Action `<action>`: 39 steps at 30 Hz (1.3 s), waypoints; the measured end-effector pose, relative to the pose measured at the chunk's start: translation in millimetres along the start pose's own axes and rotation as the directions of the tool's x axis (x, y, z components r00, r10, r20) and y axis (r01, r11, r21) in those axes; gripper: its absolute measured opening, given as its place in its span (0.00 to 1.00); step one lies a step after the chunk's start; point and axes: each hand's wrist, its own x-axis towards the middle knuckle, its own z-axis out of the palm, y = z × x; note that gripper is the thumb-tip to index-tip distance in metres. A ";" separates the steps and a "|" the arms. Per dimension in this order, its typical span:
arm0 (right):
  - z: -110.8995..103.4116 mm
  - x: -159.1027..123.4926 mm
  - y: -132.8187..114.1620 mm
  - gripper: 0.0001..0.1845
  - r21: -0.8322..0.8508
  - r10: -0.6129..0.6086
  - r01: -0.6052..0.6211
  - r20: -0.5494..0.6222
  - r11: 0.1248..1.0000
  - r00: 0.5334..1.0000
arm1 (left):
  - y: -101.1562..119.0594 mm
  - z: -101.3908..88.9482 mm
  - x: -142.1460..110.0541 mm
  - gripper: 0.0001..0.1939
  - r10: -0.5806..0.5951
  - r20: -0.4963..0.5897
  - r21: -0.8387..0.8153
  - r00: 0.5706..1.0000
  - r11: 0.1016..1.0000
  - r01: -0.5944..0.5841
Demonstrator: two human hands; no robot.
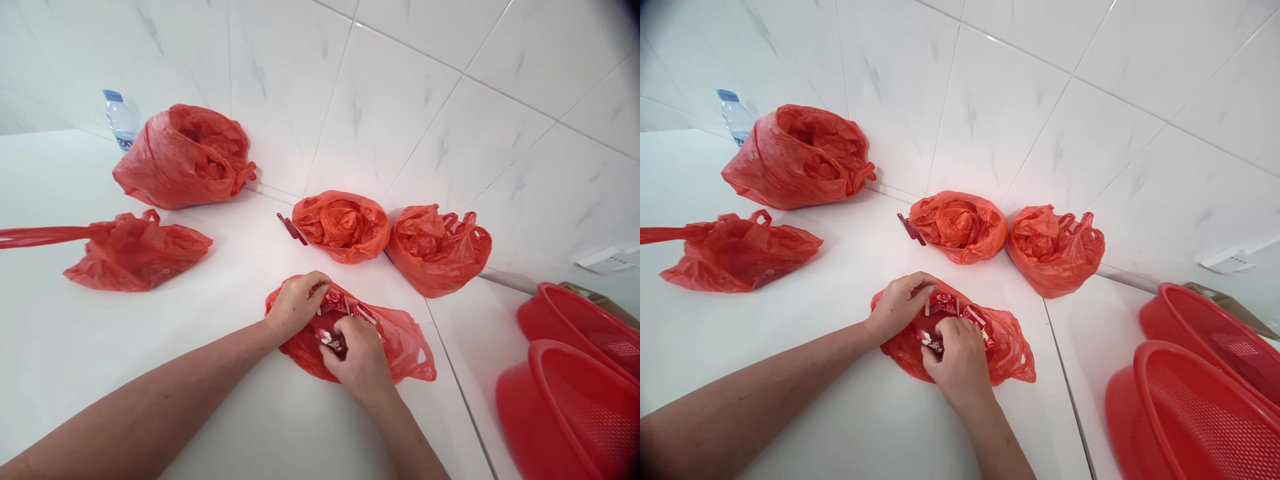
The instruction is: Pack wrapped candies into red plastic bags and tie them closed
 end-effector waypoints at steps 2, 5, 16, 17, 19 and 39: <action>-4.7 1.0 3.7 0.05 0.054 0.097 -0.094 -0.040 0.994 0.995 | 0.4 -0.2 0.0 0.12 0.000 0.016 0.001 1.000 1.000 0.000; -12.6 2.2 12.7 0.06 0.169 0.278 -0.266 -0.054 0.949 0.959 | 3.9 -1.0 -0.5 0.14 0.033 0.069 -0.017 0.997 0.999 -0.032; -16.4 2.6 24.4 0.07 0.288 0.349 -0.351 0.057 0.891 0.935 | 11.9 2.9 -4.5 0.13 0.266 0.299 -0.120 0.916 0.963 -0.241; -17.3 2.5 24.1 0.09 0.305 0.354 -0.354 0.057 0.884 0.933 | 11.8 2.8 -4.5 0.11 0.252 0.302 -0.133 0.919 0.966 -0.221; -19.6 2.7 23.7 0.10 0.336 0.366 -0.360 0.048 0.870 0.929 | 12.1 2.4 -4.2 0.08 0.216 0.304 -0.153 0.928 0.972 -0.176; -36.0 4.3 41.8 0.14 0.285 0.404 -0.373 -0.057 0.883 0.913 | 9.5 -12.8 4.8 0.09 0.215 0.377 -0.060 0.901 0.976 -0.208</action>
